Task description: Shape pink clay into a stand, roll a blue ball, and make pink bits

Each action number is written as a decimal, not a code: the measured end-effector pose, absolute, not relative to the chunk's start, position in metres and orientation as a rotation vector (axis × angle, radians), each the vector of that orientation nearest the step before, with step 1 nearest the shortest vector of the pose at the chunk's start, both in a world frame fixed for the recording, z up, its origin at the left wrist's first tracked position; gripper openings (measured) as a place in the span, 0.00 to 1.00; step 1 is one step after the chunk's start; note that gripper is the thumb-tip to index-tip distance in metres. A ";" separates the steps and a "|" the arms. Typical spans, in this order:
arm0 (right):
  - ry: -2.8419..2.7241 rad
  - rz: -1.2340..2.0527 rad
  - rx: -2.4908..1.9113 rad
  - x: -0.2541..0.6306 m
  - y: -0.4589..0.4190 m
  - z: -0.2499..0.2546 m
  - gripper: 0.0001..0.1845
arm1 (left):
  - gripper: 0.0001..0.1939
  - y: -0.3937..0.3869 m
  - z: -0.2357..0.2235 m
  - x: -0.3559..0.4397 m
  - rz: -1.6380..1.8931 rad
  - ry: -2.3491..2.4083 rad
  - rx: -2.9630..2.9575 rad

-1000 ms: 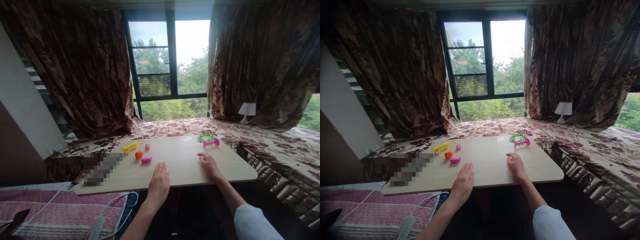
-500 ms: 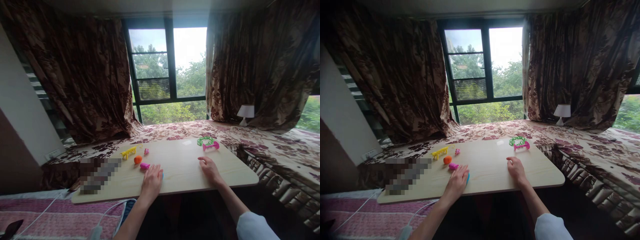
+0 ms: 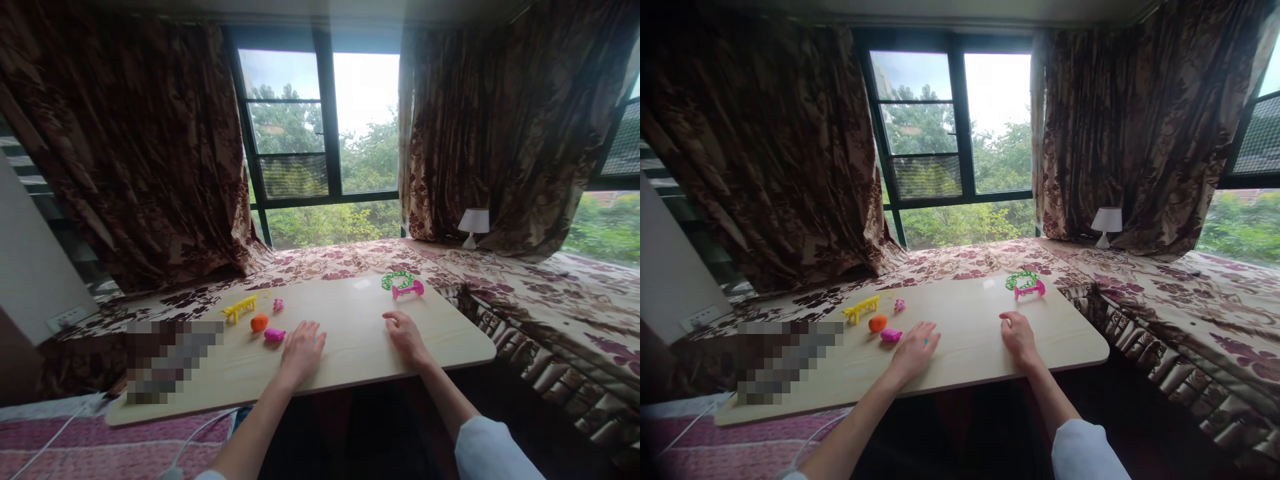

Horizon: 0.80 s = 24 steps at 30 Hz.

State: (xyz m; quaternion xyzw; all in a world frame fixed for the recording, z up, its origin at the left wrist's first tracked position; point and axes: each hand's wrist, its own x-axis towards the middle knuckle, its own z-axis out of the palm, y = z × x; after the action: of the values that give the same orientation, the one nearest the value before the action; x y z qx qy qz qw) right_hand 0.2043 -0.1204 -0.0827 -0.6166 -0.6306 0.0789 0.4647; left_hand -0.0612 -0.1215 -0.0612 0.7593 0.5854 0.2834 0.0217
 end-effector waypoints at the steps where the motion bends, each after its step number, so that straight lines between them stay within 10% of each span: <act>1: -1.547 0.200 -1.517 0.205 -0.120 -0.083 0.16 | 0.19 -0.130 -0.064 -0.067 0.905 1.805 2.332; 24: -1.609 0.174 -1.338 0.172 -0.153 -0.058 0.17 | 0.17 -0.149 -0.034 -0.026 1.208 0.634 0.672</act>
State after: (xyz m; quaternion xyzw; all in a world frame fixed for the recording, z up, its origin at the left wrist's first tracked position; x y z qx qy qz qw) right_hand 0.1719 -0.1531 -0.0575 -0.5528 -0.6646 0.0718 0.4975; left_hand -0.0256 -0.1492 -0.0341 0.3044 0.2875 0.5473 0.7246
